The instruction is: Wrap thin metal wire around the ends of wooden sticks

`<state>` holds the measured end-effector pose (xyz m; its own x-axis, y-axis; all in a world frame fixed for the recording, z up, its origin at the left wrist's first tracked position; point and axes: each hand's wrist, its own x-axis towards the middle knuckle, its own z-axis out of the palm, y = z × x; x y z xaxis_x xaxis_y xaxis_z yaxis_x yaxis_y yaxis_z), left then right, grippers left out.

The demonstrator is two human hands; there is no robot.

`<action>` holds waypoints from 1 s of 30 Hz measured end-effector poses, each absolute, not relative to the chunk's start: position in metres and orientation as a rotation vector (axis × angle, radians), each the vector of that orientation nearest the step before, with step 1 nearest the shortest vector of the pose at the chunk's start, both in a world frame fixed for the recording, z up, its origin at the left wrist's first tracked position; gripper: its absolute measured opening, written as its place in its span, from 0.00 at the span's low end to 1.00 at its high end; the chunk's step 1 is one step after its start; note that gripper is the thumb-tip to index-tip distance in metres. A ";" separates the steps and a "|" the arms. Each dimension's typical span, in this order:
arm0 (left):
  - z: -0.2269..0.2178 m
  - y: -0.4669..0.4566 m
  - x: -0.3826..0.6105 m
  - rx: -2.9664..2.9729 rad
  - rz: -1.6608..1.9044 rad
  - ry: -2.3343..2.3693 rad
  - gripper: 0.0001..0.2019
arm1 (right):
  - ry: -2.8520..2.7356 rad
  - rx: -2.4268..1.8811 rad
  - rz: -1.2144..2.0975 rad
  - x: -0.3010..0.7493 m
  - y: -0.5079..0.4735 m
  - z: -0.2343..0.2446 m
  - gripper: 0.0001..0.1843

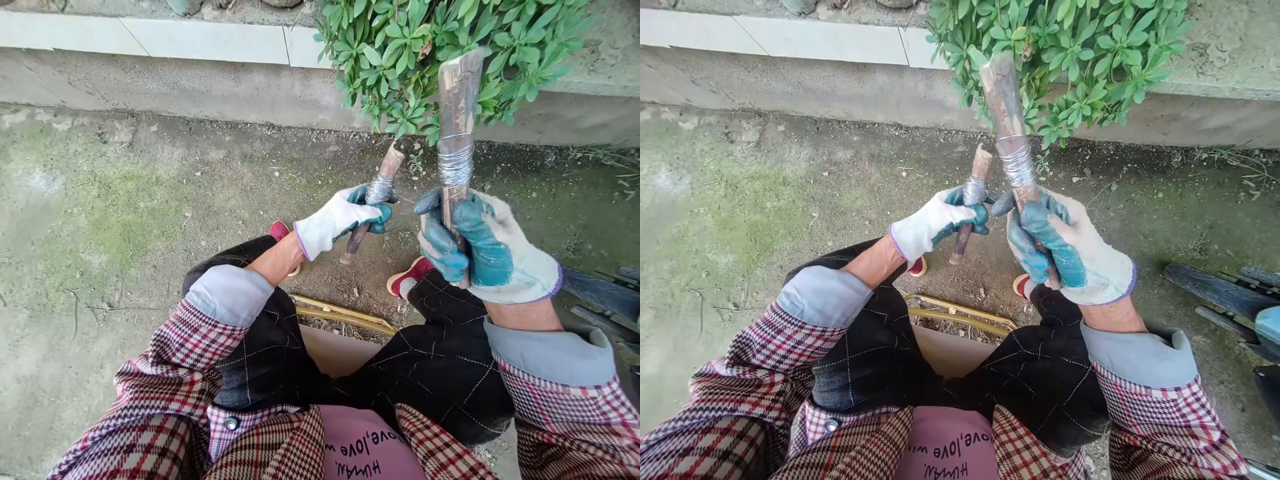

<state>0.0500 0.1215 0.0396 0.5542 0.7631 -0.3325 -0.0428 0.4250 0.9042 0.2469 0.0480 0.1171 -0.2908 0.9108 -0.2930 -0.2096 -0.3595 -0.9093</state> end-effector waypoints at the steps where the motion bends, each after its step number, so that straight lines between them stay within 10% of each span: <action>1: 0.041 0.122 0.049 0.997 0.599 0.853 0.19 | -1.018 -1.109 1.766 0.247 0.047 0.118 0.14; 30: 0.016 0.144 0.034 0.644 0.738 1.322 0.16 | -1.085 -1.378 1.627 0.257 0.053 0.111 0.17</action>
<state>0.0342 0.1443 0.0163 0.0898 0.7854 -0.6124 -0.1093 0.6190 0.7778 0.2566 0.0531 0.1107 -0.1577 0.9156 -0.3699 -0.0108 -0.3762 -0.9265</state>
